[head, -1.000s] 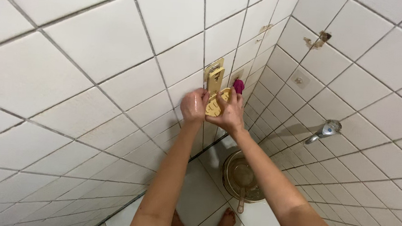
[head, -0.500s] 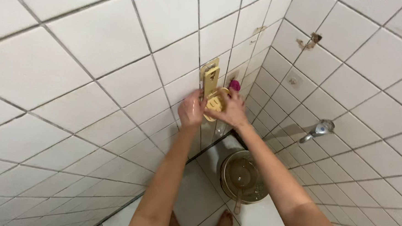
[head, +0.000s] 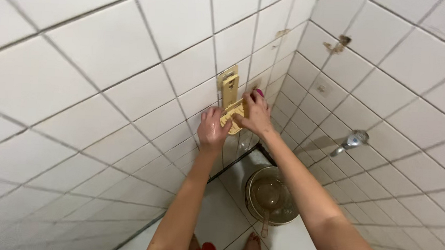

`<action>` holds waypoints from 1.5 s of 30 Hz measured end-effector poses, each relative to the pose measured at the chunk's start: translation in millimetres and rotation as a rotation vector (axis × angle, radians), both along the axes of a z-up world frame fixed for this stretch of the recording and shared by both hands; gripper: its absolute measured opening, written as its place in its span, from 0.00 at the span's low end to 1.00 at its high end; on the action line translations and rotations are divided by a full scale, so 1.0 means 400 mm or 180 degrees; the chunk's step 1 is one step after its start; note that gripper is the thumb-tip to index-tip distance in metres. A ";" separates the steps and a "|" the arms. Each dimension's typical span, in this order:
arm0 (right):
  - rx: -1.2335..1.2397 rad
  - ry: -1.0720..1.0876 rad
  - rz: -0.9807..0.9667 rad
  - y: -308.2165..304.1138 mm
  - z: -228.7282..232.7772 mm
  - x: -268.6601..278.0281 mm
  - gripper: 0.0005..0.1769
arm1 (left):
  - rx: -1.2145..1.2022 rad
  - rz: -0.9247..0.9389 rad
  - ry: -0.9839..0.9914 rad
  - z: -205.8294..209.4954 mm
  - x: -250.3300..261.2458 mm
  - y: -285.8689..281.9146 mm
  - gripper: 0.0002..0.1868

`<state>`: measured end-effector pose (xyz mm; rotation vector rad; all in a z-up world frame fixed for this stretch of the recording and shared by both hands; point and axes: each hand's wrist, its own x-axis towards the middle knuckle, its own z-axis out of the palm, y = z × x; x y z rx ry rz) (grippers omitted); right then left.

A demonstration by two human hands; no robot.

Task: The person rinses a yellow plastic tray with water from a bucket and then scrubs it with a green brush. They repeatedly rinse and scrub the tray over the toilet bowl.

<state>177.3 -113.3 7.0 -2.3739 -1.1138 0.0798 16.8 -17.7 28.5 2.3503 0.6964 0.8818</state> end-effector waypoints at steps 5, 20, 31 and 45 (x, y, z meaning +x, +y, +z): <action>0.0797 0.0210 -0.0434 -0.140 -0.017 -0.018 0.38 | 0.0499 -0.0599 -0.0654 0.000 0.008 -0.055 0.16; 0.1695 0.0660 -0.4804 -0.871 -0.236 -0.577 0.18 | -0.0595 -0.3613 0.0834 -0.121 0.021 -0.341 0.12; 0.1778 0.0028 -0.6390 -1.187 -0.324 -1.263 0.14 | -0.0259 -0.5342 0.0934 -0.113 -0.283 -0.864 0.12; 0.0206 -0.0444 -0.6573 -1.511 -0.375 -1.865 0.27 | -0.0404 -0.6401 0.1123 -0.089 -0.751 -1.459 0.14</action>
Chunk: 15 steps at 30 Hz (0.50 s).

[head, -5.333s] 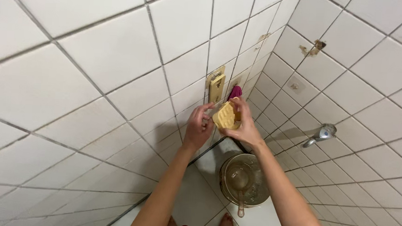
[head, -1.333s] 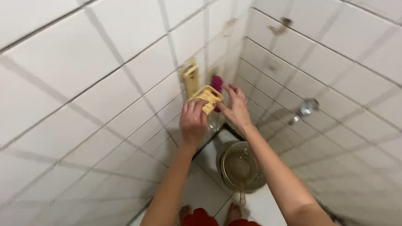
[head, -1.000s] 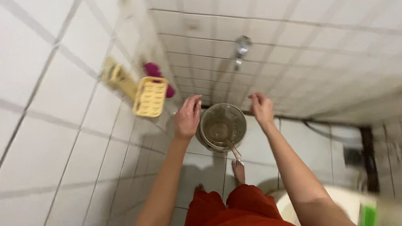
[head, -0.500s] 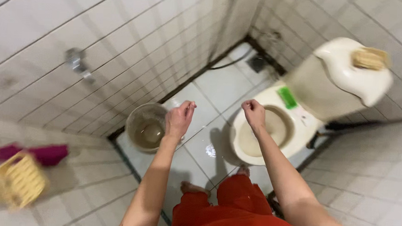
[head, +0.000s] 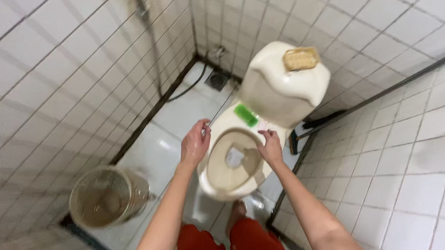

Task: The person rinses a yellow plastic tray with water from a bucket and then scrubs it with a green brush. They repeatedly rinse and scrub the tray over the toilet bowl.

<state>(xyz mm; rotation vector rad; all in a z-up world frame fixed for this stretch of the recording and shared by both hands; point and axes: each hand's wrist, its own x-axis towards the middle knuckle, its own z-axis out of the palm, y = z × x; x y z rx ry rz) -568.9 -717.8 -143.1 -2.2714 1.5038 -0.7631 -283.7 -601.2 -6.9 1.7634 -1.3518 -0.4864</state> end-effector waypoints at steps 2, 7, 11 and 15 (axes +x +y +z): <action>0.0425 0.0160 -0.0068 -0.049 -0.002 -0.020 0.30 | -0.0140 -0.0028 -0.0163 -0.008 -0.039 -0.068 0.15; 0.0889 0.0369 -0.0153 -0.178 -0.036 0.011 0.30 | 0.0341 -0.0492 -0.0110 -0.075 -0.072 -0.234 0.21; 0.1028 0.0719 -0.0244 -0.286 -0.117 0.068 0.34 | 0.0393 -0.0816 -0.0337 -0.180 -0.067 -0.375 0.22; 0.1326 0.1173 -0.0447 -0.377 -0.266 0.116 0.39 | 0.0152 -0.0999 -0.0218 -0.306 -0.046 -0.469 0.22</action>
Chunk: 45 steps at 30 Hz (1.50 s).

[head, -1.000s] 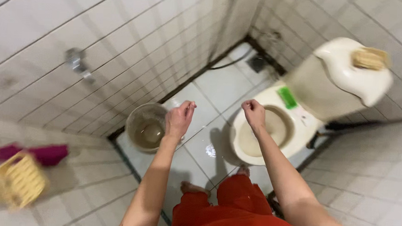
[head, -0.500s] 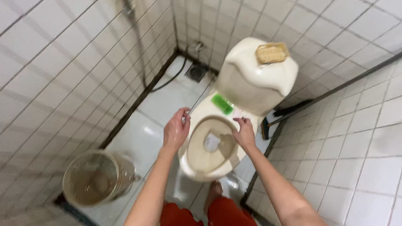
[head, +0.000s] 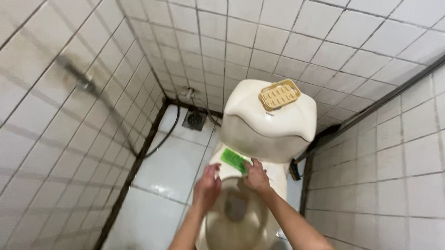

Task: The person rinses a yellow plastic tray with water from a bucket and then scrubs it with a green brush. They repeatedly rinse and scrub the tray over the toilet bowl.

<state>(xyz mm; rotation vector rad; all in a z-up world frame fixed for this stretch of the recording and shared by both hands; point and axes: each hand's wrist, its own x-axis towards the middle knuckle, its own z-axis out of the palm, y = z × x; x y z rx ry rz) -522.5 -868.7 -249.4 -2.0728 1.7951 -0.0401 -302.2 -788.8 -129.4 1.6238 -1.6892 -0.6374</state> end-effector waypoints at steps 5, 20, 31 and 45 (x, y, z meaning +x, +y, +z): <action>-0.0470 0.0131 -0.0098 -0.096 -0.211 0.034 0.36 | 0.0518 -0.0355 0.0280 -0.157 0.032 -0.078 0.24; 0.0288 0.0824 -0.0212 -0.190 -0.362 0.109 0.45 | 0.1524 -0.0828 0.0555 -0.371 0.045 -0.183 0.20; -0.0246 -0.0195 -0.0803 -0.068 -0.223 -0.006 0.46 | 0.1794 -0.0916 0.1074 -0.492 -0.117 -0.185 0.17; -0.0066 0.0590 -0.1166 0.050 -0.352 -0.395 0.43 | 0.3705 0.0361 0.3466 -0.987 -0.530 -0.241 0.20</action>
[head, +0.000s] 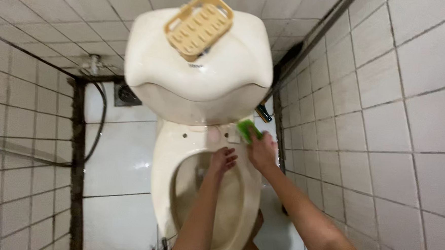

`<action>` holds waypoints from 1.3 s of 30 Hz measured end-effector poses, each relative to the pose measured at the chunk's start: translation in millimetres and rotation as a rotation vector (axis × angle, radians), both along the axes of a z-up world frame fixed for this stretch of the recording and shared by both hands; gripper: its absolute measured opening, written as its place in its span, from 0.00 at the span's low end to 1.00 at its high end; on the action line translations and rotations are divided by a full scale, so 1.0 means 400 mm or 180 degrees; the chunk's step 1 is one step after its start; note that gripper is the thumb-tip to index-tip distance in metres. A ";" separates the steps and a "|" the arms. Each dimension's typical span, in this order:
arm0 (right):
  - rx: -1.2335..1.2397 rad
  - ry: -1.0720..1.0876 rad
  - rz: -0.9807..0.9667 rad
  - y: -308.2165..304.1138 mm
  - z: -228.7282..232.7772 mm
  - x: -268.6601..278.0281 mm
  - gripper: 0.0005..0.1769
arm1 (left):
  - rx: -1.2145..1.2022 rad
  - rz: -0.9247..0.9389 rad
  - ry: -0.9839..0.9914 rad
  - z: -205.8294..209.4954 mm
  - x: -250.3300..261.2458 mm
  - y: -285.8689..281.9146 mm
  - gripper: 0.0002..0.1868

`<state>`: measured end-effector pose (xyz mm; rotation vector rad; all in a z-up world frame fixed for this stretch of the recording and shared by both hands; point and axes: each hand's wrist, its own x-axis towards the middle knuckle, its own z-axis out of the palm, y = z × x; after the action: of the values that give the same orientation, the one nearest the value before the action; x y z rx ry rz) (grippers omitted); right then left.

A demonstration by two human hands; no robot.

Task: The person rinses a yellow plastic tray with water from a bucket and then scrubs it with a green brush. They repeatedly rinse and scrub the tray over the toilet bowl.

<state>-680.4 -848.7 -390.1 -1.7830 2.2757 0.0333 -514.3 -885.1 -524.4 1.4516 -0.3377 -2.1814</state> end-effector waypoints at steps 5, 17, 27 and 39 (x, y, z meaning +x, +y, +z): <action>-0.0071 -0.0139 0.0339 -0.041 -0.023 -0.010 0.46 | -0.0037 0.0285 0.0033 -0.022 -0.037 0.029 0.18; 0.0067 -0.0474 0.0728 -0.016 0.002 0.001 0.49 | -0.0148 0.0698 0.0434 -0.090 -0.041 0.029 0.21; -0.0469 -0.2938 -0.0191 -0.017 0.151 -0.070 0.40 | -0.1528 -0.0049 -0.0780 0.284 0.003 -0.033 0.22; -0.2006 -0.2216 0.0285 -0.144 0.809 0.028 0.32 | -0.5417 0.0077 -0.3272 1.045 0.173 -0.398 0.68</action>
<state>-669.4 -906.4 -66.6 -1.7469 1.7760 -1.2013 -445.2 -1044.4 -106.2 1.1287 -1.8203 -0.2794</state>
